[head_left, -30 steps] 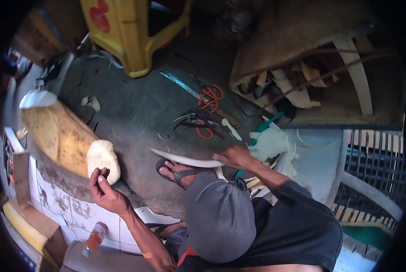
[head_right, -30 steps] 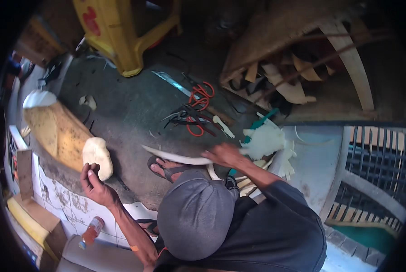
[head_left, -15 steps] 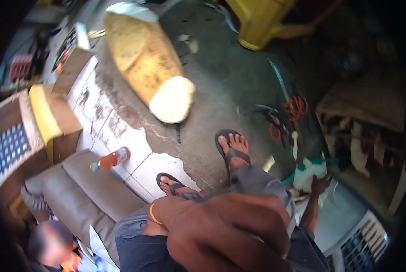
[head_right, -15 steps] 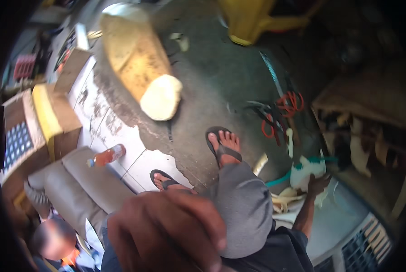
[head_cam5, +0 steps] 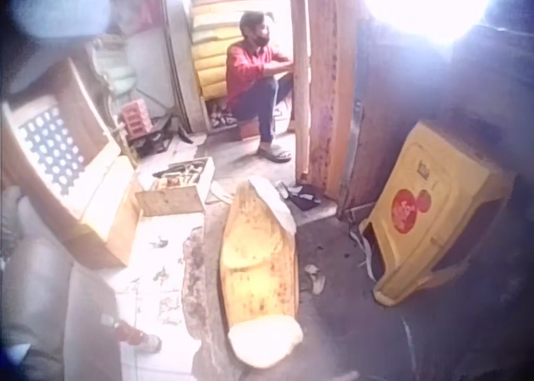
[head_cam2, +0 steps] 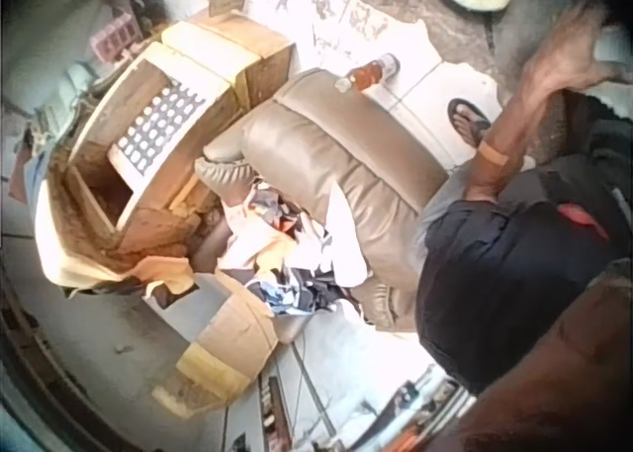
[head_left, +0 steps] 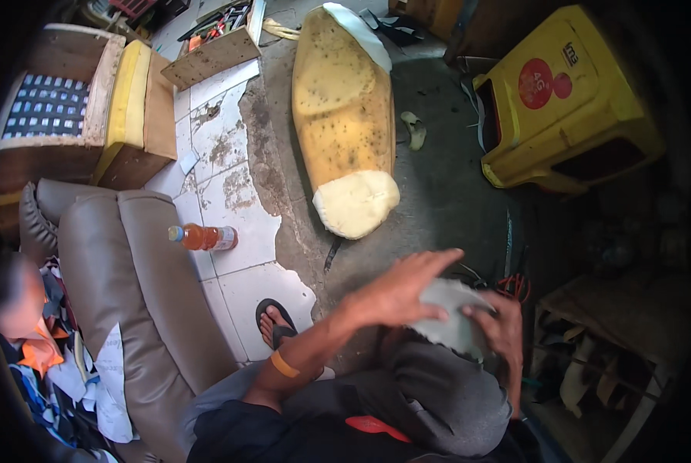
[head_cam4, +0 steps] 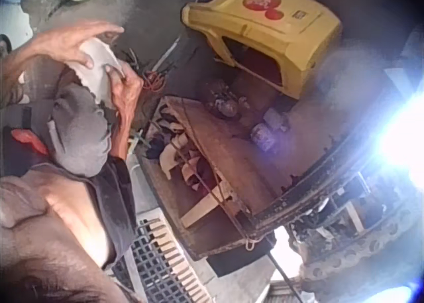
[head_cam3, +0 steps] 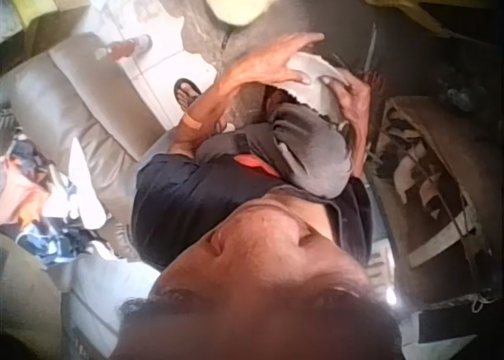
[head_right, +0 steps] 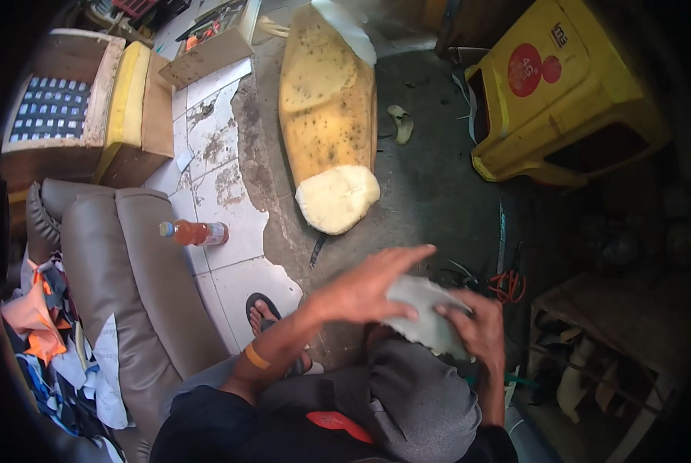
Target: The person removes a foam layer from a seat cushion, flips the cushion to expose the base, and uses pliers to remove staples. They then apply a liquid from a bottle to the foam and cushion, and use scissors to trim the foam edges.
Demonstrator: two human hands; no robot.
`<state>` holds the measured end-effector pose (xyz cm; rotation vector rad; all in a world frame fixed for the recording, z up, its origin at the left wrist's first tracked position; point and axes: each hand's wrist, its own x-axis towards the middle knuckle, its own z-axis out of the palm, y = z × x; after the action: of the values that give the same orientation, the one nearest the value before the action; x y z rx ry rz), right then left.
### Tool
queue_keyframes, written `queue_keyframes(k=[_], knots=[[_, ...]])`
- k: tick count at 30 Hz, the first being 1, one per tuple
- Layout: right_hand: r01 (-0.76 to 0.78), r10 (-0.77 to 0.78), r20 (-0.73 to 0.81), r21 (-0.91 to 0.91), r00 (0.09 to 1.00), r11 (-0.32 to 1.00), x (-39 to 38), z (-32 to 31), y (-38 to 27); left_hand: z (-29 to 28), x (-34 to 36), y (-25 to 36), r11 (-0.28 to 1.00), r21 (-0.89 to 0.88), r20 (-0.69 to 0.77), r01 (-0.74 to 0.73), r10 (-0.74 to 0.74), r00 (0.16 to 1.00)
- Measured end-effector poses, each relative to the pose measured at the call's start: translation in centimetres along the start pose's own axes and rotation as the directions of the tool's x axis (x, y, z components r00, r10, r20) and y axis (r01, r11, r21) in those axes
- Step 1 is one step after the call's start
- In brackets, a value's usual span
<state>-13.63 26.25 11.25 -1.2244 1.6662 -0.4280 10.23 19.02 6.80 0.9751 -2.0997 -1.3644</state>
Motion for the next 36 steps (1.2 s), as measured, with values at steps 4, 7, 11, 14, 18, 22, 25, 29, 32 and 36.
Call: queue_keyframes(k=[4,7,11,14,18,22,25,29,32,36], knots=[[0.067,-0.089,0.082,0.234,0.993,0.97,6.9,3.9,-2.4,-3.5,-1.8,-6.0,0.815,-0.428,0.099,0.391,-0.388,0.916],[0.215,-0.232,0.146,0.123,0.962,0.969,11.3,6.5,0.0,-5.5,-3.0,-7.7,0.859,-0.271,-0.118,0.435,-0.478,0.87],[-0.01,-0.04,0.287,0.17,0.957,0.985,13.0,10.0,1.1,-5.6,-7.3,-11.3,0.637,-0.468,-0.035,0.612,-0.706,0.708],[-0.018,0.003,0.262,0.054,0.965,0.998,13.7,11.6,1.1,-4.2,-8.6,-13.2,0.618,-0.44,-0.112,0.652,-0.758,0.642],[0.027,-0.021,0.21,-0.028,0.978,0.999,15.1,12.0,0.7,-3.8,-9.6,-16.0,0.677,-0.341,-0.297,0.652,-0.736,0.609],[0.097,-0.086,0.211,-0.042,0.974,0.994,16.5,12.0,-0.7,-4.0,-9.8,-18.2,0.678,-0.47,-0.366,0.565,-0.732,0.574],[0.114,-0.088,0.219,-0.11,0.972,0.987,17.8,11.9,-1.7,-4.6,-9.3,-19.0,0.659,-0.544,-0.342,0.519,-0.739,0.581],[0.114,-0.083,0.235,-0.121,0.968,0.986,18.1,12.2,-3.1,-5.1,-9.4,-19.5,0.685,-0.475,-0.404,0.553,-0.728,0.554],[0.146,-0.115,0.217,-0.135,0.969,0.98,18.6,12.4,-2.6,-5.3,-8.6,-18.4,0.709,-0.184,-0.533,0.681,-0.654,0.537],[0.132,-0.102,0.201,-0.144,0.974,0.981,18.6,12.4,-2.7,-2.9,-6.0,-14.0,0.715,0.313,-0.706,0.625,-0.266,0.657]])
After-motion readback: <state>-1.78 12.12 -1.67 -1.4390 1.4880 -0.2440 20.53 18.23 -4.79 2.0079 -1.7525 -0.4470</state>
